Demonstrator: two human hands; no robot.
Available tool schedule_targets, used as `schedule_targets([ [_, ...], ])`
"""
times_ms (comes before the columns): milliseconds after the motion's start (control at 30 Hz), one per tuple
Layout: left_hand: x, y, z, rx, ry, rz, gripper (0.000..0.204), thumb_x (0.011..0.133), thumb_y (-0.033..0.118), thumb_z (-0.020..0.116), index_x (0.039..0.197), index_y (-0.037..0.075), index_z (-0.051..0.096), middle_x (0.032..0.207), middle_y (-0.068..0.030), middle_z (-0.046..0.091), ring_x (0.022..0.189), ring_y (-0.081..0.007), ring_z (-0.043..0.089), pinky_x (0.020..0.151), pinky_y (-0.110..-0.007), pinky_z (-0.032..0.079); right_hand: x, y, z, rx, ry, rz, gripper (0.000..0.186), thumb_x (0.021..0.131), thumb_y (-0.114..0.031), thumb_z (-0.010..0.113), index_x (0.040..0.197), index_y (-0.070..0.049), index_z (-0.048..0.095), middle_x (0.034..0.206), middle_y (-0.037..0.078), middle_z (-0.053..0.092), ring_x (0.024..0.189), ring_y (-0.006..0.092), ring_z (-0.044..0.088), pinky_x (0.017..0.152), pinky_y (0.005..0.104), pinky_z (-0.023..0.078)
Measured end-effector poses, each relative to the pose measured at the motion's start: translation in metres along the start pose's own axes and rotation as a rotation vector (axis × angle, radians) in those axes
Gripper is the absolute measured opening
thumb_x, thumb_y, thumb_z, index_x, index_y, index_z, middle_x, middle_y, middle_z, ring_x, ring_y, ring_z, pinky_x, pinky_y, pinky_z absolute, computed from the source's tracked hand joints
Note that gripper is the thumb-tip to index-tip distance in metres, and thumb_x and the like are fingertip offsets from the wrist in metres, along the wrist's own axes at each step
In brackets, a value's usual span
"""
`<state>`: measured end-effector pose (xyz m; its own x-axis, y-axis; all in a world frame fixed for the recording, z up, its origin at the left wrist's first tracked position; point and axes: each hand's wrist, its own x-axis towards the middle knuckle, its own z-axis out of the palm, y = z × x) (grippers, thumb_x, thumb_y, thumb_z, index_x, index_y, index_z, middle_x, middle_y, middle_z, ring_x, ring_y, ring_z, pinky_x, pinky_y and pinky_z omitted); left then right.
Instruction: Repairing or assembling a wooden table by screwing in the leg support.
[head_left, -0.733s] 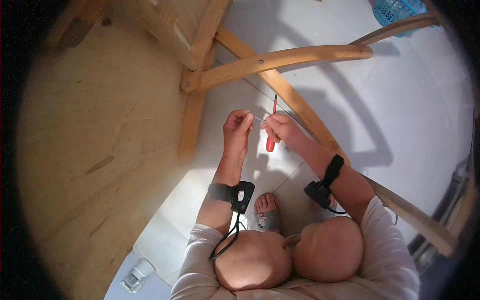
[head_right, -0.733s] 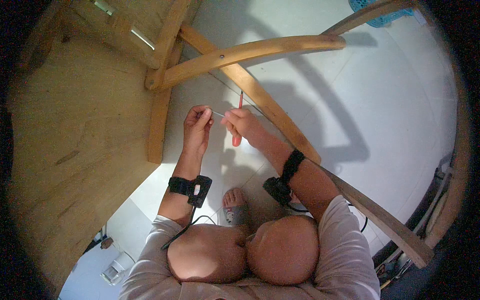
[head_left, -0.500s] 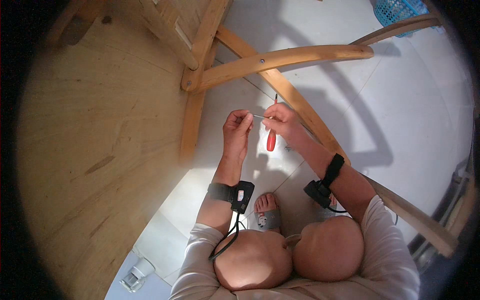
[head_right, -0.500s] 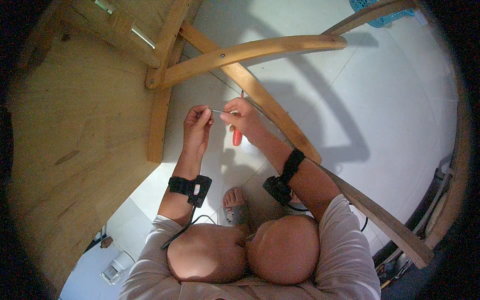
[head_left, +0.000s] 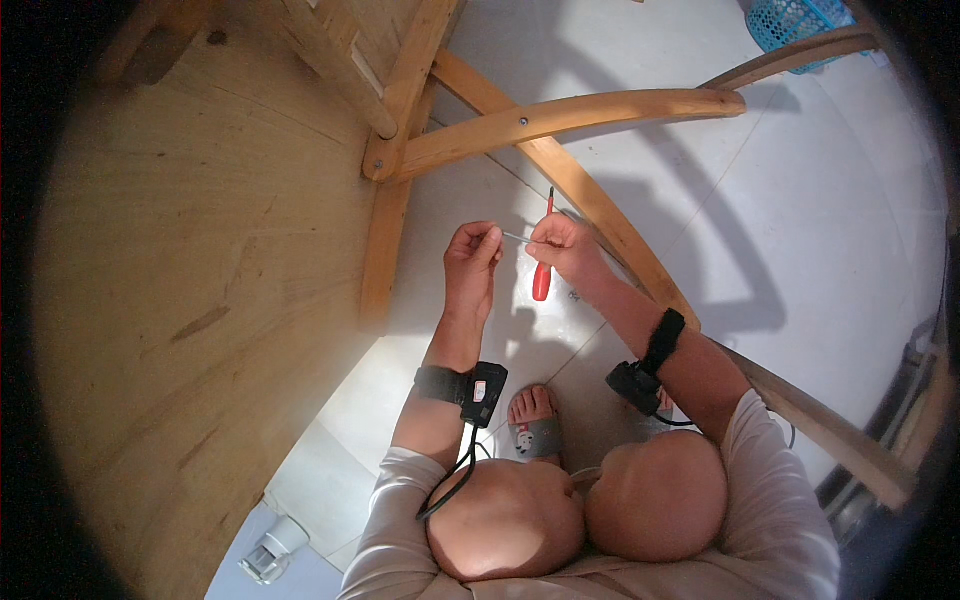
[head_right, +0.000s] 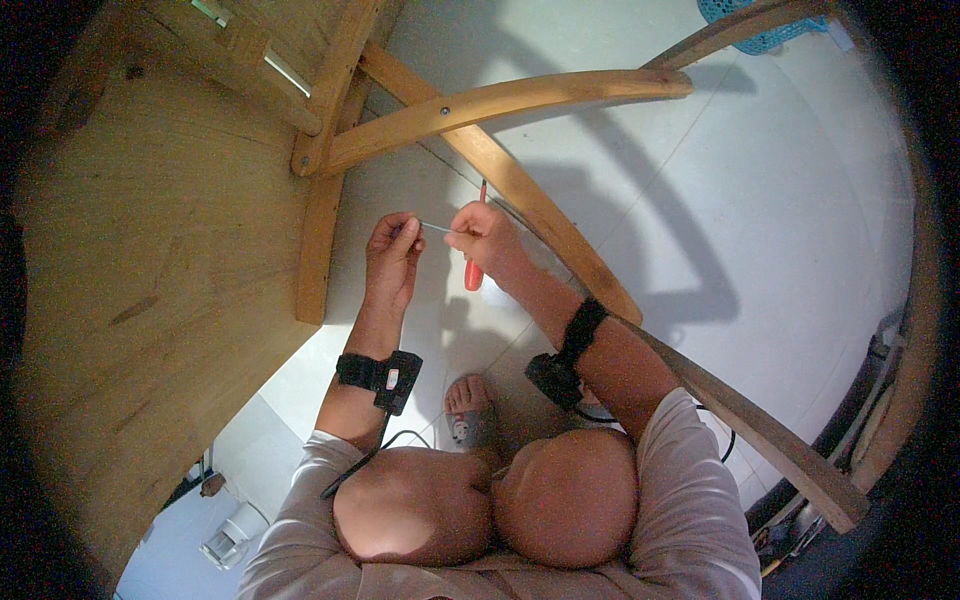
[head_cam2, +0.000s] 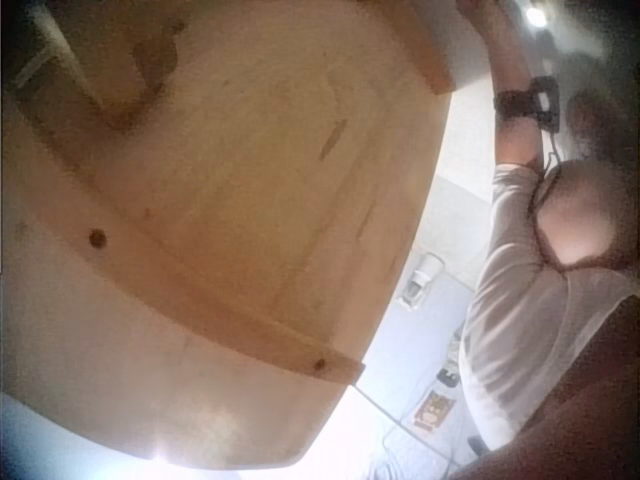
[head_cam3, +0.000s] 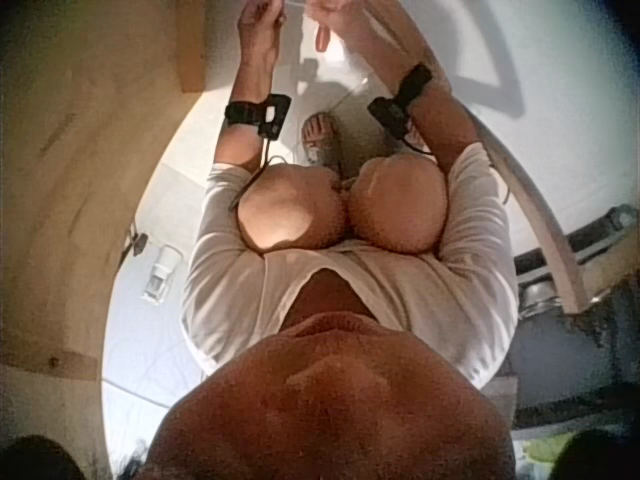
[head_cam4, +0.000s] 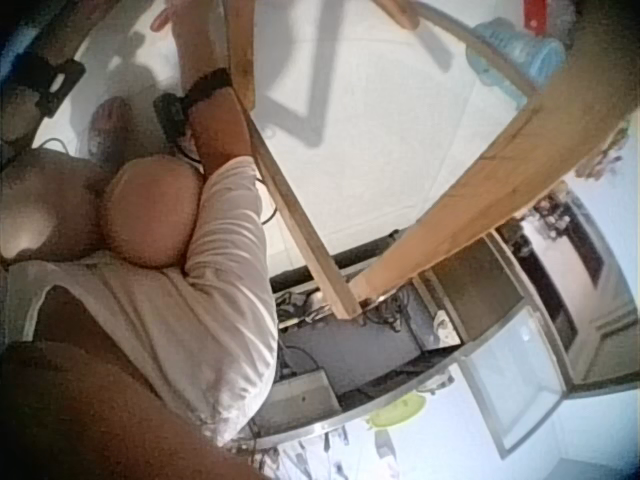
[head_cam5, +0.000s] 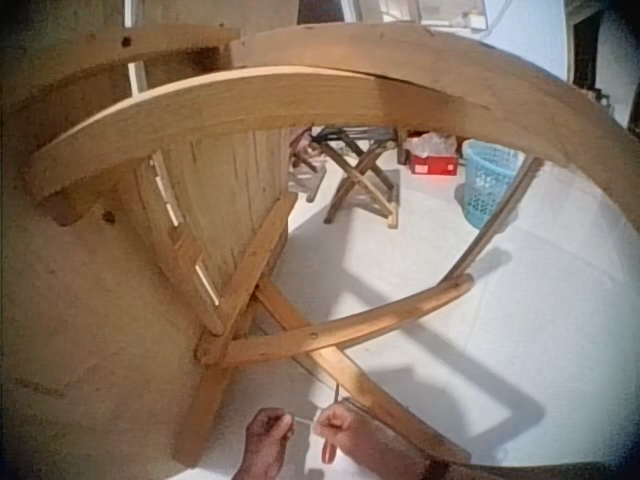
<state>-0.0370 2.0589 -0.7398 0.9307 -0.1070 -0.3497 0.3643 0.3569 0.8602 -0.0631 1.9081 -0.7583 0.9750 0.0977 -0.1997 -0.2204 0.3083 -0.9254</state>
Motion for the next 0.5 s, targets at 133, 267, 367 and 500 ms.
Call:
schedule_targets([
  [133,-0.001,0.001,-0.001,-0.021,-0.015,0.0,0.008,0.08,0.004,0.057,0.087,0.006,0.055,0.079,-0.0019,0.055,0.066,-0.009,0.049,0.059,-0.021,0.041,-0.005,0.003,0.0,0.098,-0.074,0.158,0.011,0.08,-0.011,0.055,0.082,-0.001,0.052,0.058,0.002,0.05,0.048,0.0067,0.046,0.038,0.0213,0.035],
  [267,0.0,0.0,-0.004,-0.037,-0.022,0.009,0.008,0.08,0.004,0.058,0.087,0.006,0.054,0.078,-0.0019,0.055,0.066,-0.0092,0.049,0.059,-0.021,0.042,-0.004,0.02,-0.003,-0.261,-0.235,-0.434,0.019,0.083,-0.021,0.053,0.079,-0.002,0.053,0.055,0.002,0.048,0.045,0.0082,0.044,0.039,0.0214,0.035],
  [367,0.0,-0.001,-0.004,-0.025,-0.007,-0.004,0.008,0.08,0.004,0.058,0.087,0.005,0.054,0.078,-0.0019,0.055,0.066,-0.0093,0.05,0.059,-0.021,0.042,0.006,0.03,-0.005,-0.407,-0.116,-0.57,0.026,0.083,-0.027,0.052,0.079,-0.002,0.052,0.055,0.002,0.047,0.044,0.0094,0.044,0.039,0.0218,0.034],
  [500,0.001,-0.005,-0.003,-0.016,-0.023,-0.014,0.008,0.08,0.003,0.057,0.086,0.005,0.054,0.078,-0.0019,0.054,0.067,-0.0094,0.05,0.058,-0.021,0.042,0.009,0.04,-0.007,-0.205,-0.018,-0.368,0.015,0.083,-0.017,0.052,0.08,-0.002,0.052,0.06,0.001,0.048,0.045,0.0087,0.042,0.042,0.0216,0.033],
])
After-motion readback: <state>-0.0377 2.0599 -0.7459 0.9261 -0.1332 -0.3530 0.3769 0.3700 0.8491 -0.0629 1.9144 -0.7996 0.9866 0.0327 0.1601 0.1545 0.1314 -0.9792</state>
